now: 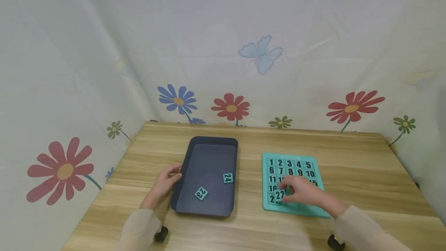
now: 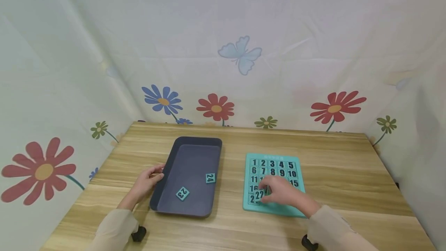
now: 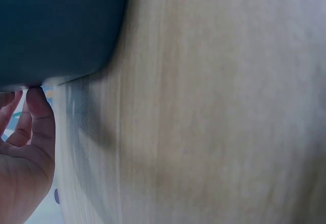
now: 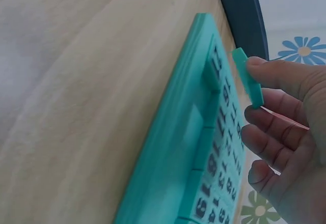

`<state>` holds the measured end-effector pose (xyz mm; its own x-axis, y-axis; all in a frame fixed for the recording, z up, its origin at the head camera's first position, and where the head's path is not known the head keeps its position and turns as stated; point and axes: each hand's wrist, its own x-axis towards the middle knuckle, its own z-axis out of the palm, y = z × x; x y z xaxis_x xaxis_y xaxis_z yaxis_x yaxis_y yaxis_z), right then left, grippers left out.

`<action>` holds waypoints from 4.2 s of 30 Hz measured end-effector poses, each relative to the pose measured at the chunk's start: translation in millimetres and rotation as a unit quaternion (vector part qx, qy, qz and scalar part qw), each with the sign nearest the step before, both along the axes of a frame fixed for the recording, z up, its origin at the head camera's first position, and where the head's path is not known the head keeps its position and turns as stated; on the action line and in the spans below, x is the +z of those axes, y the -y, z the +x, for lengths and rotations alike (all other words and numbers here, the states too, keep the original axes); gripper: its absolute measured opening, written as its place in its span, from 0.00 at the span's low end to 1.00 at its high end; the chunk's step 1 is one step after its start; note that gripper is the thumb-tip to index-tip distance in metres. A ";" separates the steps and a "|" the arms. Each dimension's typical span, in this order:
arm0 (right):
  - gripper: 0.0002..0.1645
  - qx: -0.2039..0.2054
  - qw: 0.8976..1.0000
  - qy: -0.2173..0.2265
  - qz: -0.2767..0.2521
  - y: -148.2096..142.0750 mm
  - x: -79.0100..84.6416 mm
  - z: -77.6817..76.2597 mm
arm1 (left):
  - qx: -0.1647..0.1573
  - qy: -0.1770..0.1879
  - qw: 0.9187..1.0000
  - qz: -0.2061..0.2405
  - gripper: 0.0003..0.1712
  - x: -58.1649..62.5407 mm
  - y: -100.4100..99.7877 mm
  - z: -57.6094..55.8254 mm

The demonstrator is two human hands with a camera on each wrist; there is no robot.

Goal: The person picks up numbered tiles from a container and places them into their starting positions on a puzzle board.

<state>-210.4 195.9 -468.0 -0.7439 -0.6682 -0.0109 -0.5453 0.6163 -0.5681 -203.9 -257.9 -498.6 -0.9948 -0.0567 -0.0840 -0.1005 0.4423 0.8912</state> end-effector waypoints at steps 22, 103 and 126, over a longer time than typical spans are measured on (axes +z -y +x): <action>0.17 -0.052 0.998 -0.011 0.016 -8.0 -23.3 8.5 | 0.006 -0.006 1.000 -0.006 0.23 0.1 -0.6 -1.1; 0.25 0.026 0.985 -0.140 0.094 255.9 -26.0 8.5 | 0.012 -0.012 1.000 0.013 0.23 -4.5 -0.2 -2.0; 0.19 0.032 0.999 -0.019 -0.028 198.4 -2.9 4.1 | 0.009 -0.024 1.000 0.009 0.24 -2.8 -0.3 -1.7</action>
<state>-206.3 -2.5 -470.9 -0.6984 -0.7136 0.0556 -0.6048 0.5468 -0.5790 -205.6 -257.6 -501.4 -0.9965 -0.0741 -0.0384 -0.0664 0.4245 0.9030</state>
